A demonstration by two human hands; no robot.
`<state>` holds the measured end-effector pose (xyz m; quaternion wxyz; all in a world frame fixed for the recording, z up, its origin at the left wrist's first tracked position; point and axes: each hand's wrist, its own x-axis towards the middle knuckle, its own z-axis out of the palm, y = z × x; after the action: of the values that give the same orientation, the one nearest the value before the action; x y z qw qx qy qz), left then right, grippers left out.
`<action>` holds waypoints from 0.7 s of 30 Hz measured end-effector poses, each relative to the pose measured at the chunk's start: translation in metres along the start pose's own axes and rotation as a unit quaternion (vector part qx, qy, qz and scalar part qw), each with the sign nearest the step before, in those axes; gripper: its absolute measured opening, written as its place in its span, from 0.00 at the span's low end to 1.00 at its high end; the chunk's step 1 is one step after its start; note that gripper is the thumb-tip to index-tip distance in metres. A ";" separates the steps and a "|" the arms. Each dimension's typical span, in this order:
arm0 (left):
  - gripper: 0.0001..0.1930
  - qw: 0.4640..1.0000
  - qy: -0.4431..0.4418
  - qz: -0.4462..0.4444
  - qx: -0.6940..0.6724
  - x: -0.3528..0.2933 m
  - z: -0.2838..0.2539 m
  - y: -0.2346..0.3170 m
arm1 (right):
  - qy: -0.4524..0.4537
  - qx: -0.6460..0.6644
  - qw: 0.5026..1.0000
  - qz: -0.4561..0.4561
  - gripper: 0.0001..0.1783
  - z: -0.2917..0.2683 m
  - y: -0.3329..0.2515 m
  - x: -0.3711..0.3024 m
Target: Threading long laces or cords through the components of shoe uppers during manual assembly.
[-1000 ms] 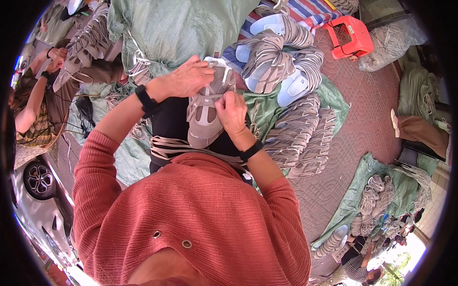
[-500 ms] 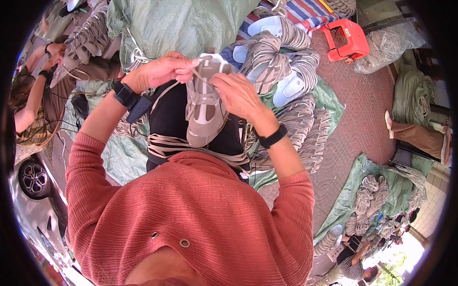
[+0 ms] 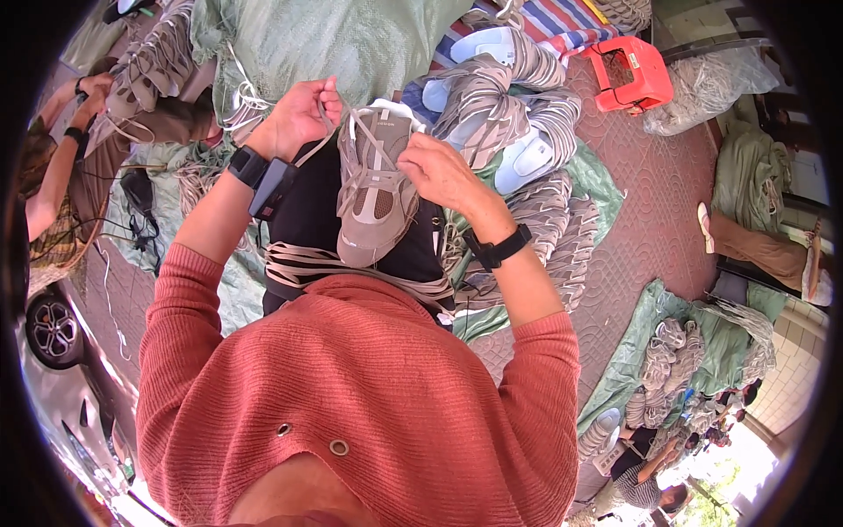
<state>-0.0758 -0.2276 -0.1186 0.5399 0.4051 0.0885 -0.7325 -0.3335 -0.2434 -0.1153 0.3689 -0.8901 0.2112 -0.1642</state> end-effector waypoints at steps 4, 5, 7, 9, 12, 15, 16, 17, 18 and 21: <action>0.08 0.996 -0.067 0.031 0.048 -0.014 0.009 0.014 | -0.047 -0.042 0.998 0.014 0.07 0.004 0.004 0.009; 0.07 0.991 -0.101 0.062 0.062 -0.020 0.013 0.020 | -0.055 -0.030 0.997 0.035 0.08 0.005 0.004 0.011; 0.06 0.983 -0.133 0.099 0.074 -0.035 0.019 0.036 | -0.064 -0.019 0.996 0.050 0.08 0.009 0.006 0.015; 0.07 0.964 -0.190 0.155 0.098 -0.045 0.021 0.055 | -0.022 0.240 0.950 0.200 0.08 0.017 0.010 0.012; 0.09 0.935 -0.290 0.180 0.093 -0.059 -0.003 0.101 | 0.074 0.325 0.910 0.246 0.10 0.021 -0.010 0.019; 0.08 0.945 -0.266 0.187 0.044 -0.093 -0.001 0.122 | 0.183 0.220 0.939 0.190 0.13 0.026 -0.031 0.015; 0.10 0.949 -0.229 0.215 0.036 -0.099 -0.001 0.126 | 0.134 0.043 0.975 0.174 0.14 0.030 -0.037 0.013; 0.10 0.948 -0.229 0.219 0.033 -0.106 -0.001 0.130 | 0.082 -0.137 0.975 0.152 0.16 0.034 -0.042 0.012; 0.10 0.950 -0.197 0.242 0.022 -0.115 0.003 0.132 | 0.085 -0.157 0.971 0.158 0.17 0.039 -0.050 0.014; 0.10 0.937 -0.204 0.283 0.012 -0.134 0.004 0.136 | 0.059 -0.209 0.961 0.173 0.18 0.049 -0.048 0.027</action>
<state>0.0512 -0.1885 0.0181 0.7262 0.2619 -0.1505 -0.6176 -0.2760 -0.1973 -0.1093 0.1846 -0.8859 0.4132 -0.1021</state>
